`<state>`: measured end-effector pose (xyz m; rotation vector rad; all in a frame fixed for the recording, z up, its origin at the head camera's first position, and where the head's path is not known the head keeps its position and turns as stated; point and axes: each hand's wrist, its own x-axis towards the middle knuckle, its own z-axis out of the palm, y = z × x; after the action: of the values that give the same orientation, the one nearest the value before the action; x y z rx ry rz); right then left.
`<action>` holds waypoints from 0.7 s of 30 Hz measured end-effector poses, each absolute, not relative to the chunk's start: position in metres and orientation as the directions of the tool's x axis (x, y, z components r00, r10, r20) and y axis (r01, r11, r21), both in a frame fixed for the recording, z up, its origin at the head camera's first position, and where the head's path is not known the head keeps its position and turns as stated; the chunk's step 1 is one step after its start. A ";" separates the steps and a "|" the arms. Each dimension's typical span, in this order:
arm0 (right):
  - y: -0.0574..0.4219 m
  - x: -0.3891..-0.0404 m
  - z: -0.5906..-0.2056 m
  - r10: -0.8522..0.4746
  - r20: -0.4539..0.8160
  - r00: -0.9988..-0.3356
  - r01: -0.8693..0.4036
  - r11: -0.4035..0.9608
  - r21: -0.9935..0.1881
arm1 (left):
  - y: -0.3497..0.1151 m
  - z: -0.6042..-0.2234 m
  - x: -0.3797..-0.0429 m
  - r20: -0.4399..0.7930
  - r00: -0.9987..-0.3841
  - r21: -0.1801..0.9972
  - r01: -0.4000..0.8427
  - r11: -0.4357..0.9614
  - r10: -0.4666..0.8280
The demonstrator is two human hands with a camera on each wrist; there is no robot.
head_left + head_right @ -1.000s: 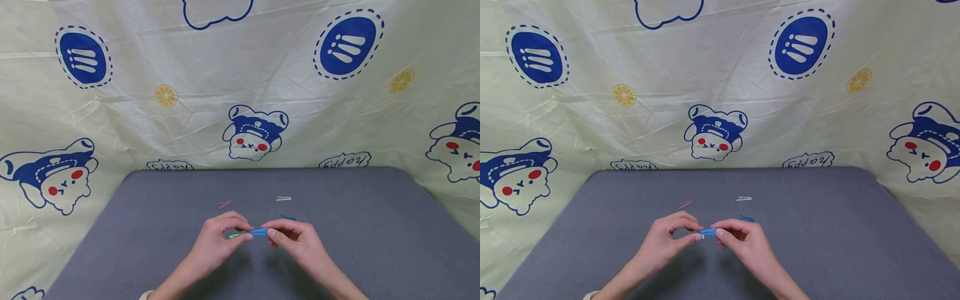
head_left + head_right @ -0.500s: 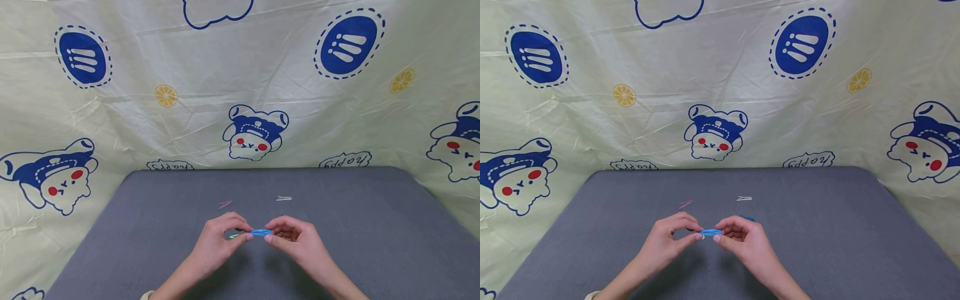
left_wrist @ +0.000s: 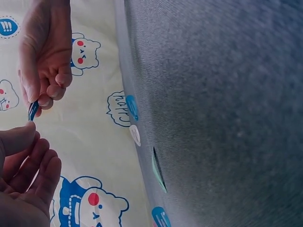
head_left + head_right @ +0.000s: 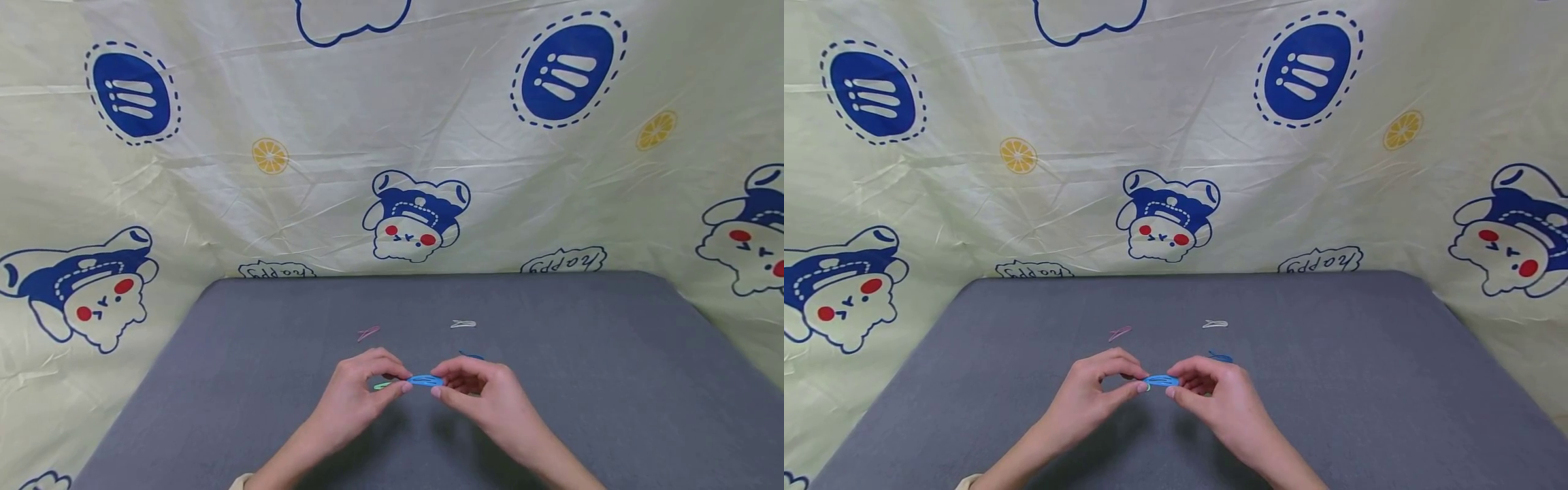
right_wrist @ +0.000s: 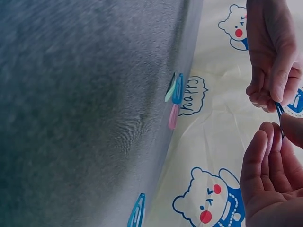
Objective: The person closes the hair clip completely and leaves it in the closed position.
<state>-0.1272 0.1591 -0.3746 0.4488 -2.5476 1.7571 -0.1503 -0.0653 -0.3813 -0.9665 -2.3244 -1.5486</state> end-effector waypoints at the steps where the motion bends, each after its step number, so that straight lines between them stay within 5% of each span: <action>1: 0.159 -0.128 -0.375 -0.224 0.173 -0.959 -0.243 0.338 -0.909 | -0.065 -0.382 -0.151 0.476 -0.775 0.763 0.599 0.242 0.415; 21: 0.171 -0.147 -0.389 -0.268 0.155 -0.951 -0.266 0.452 -0.852 | -0.058 -0.400 -0.184 0.269 -0.806 0.825 0.476 0.306 0.527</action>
<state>-0.1465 0.1713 -0.3892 0.4924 -2.6783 1.5705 -0.1843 -0.0577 -0.3997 -0.9915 -2.5804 -1.5987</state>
